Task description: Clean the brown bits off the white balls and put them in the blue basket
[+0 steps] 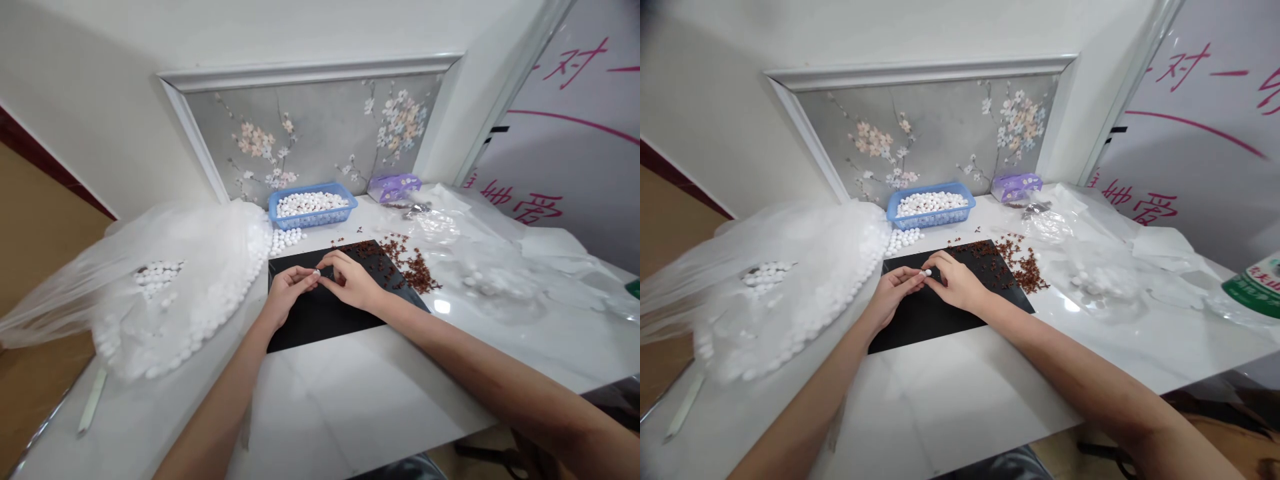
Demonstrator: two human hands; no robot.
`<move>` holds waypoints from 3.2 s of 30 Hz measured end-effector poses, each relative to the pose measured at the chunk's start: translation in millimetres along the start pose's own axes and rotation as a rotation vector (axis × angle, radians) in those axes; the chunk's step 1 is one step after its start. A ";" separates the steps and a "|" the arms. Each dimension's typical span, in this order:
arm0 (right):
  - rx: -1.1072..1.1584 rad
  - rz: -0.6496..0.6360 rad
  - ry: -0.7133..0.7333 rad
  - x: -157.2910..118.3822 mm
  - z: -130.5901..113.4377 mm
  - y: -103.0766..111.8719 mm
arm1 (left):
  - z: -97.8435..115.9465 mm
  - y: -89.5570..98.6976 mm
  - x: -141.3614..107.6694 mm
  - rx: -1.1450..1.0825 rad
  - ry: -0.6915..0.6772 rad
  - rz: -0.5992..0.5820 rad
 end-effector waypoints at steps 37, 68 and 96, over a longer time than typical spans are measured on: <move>-0.039 -0.015 -0.032 1.9 20.2 3.3 | 5.0 3.3 0.9 0.141 -0.125 0.081; -0.113 -0.023 -0.412 11.5 34.6 -9.2 | 20.0 0.9 -4.9 0.502 -0.439 0.177; -0.905 -0.091 -0.514 6.5 87.5 71.8 | 14.3 -0.9 -3.2 0.285 -0.227 0.098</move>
Point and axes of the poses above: each hand's wrist, its own x-axis towards the middle knuckle, its own y-axis out of the back of the hand, z = x × y, the point moved 7 cm from there along x, towards the middle knuckle, and after that the axes turned 9 degrees about z, right-handed, at the moved point
